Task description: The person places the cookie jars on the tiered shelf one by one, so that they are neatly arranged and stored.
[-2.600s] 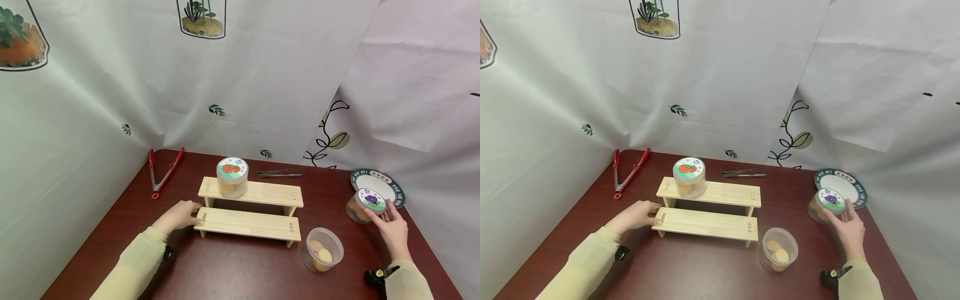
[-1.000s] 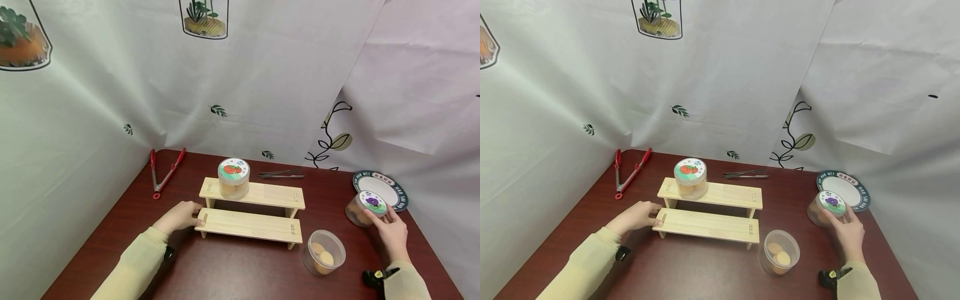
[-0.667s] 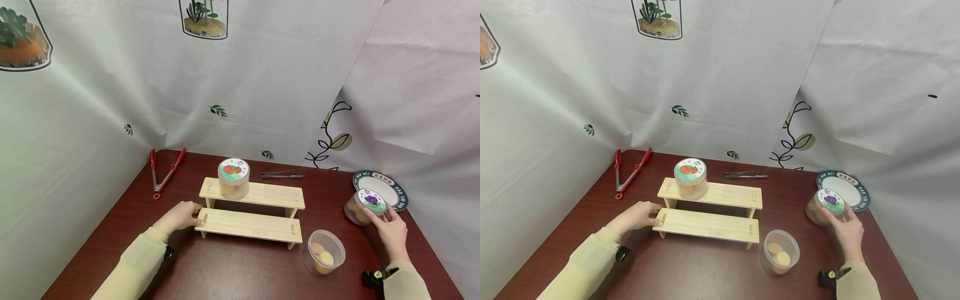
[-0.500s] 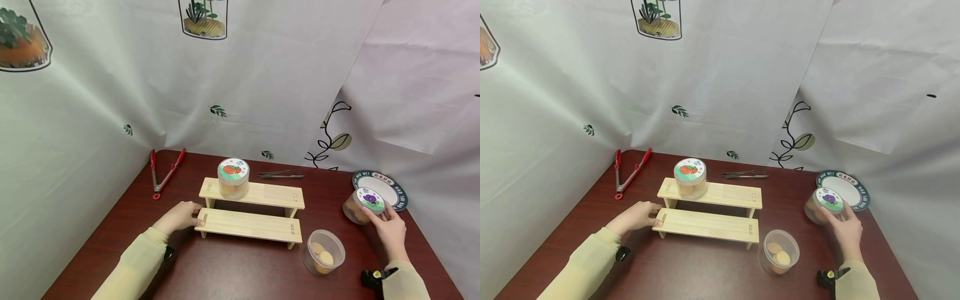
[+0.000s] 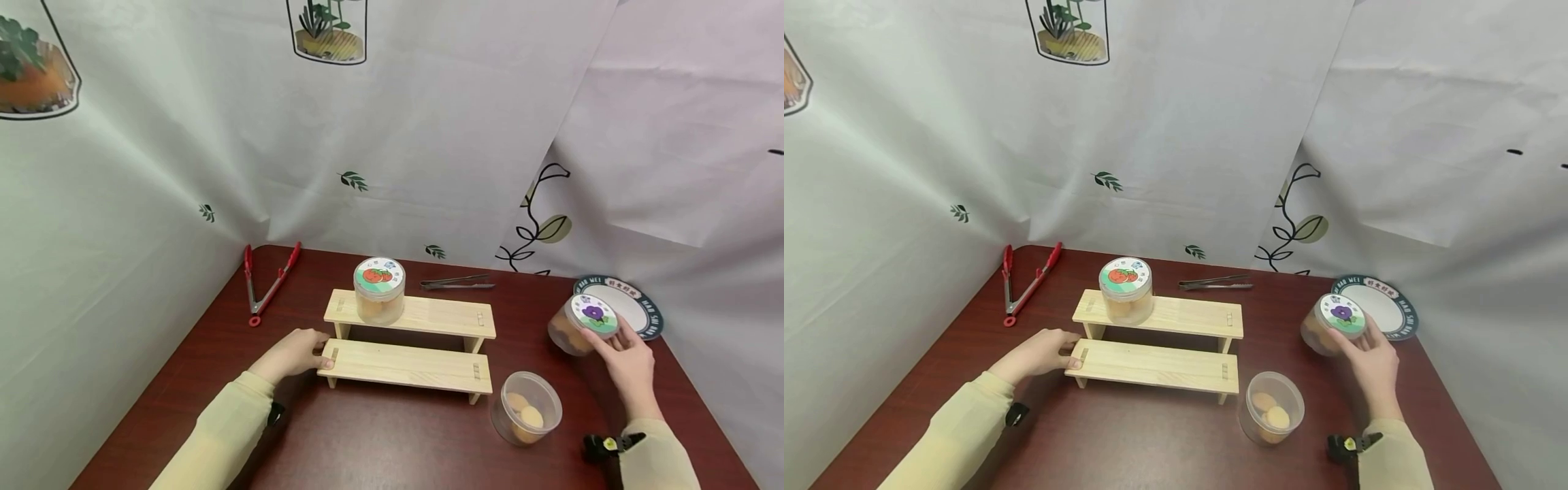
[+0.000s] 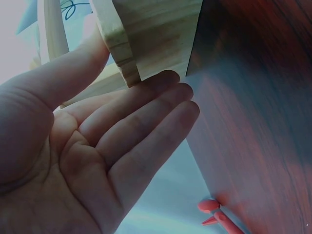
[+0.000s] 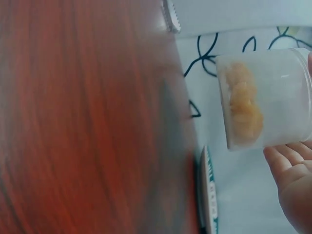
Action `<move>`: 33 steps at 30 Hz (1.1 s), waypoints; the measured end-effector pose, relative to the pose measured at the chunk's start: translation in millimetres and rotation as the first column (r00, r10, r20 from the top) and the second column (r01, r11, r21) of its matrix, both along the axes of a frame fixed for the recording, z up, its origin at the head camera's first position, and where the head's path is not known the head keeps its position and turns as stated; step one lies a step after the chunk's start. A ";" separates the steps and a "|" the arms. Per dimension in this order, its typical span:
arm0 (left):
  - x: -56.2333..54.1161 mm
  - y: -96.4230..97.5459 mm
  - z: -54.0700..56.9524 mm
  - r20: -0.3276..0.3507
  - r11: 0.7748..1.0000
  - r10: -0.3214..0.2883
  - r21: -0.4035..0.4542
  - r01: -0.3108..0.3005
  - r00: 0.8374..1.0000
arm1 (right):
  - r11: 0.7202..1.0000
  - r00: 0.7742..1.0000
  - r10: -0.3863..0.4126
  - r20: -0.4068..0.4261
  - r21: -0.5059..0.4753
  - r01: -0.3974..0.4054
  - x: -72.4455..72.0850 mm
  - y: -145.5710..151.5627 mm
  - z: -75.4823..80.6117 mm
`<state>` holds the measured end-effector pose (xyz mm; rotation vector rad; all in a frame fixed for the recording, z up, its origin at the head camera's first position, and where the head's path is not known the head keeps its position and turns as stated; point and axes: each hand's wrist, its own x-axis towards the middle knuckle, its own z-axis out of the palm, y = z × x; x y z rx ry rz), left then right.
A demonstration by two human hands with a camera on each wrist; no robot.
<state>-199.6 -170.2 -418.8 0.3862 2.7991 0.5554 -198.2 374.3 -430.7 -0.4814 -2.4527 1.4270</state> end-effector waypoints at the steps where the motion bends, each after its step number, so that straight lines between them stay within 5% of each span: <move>1: 0.2 0.2 0.3 -0.006 1.000 -0.006 -0.005 0.006 1.000 | 1.000 1.000 0.005 -0.004 0.006 -0.005 -0.2 -1.9 1.9; 15: -0.7 -0.4 -0.8 -0.008 1.000 -0.005 0.005 0.005 1.000 | 0.994 0.992 0.099 -0.078 0.058 -0.095 8.9 -28.1 32.3; 33: 1.1 -0.1 1.6 0.009 1.000 -0.006 0.014 0.006 1.000 | 0.977 0.958 0.200 -0.204 -0.036 -0.212 17.4 -63.3 57.1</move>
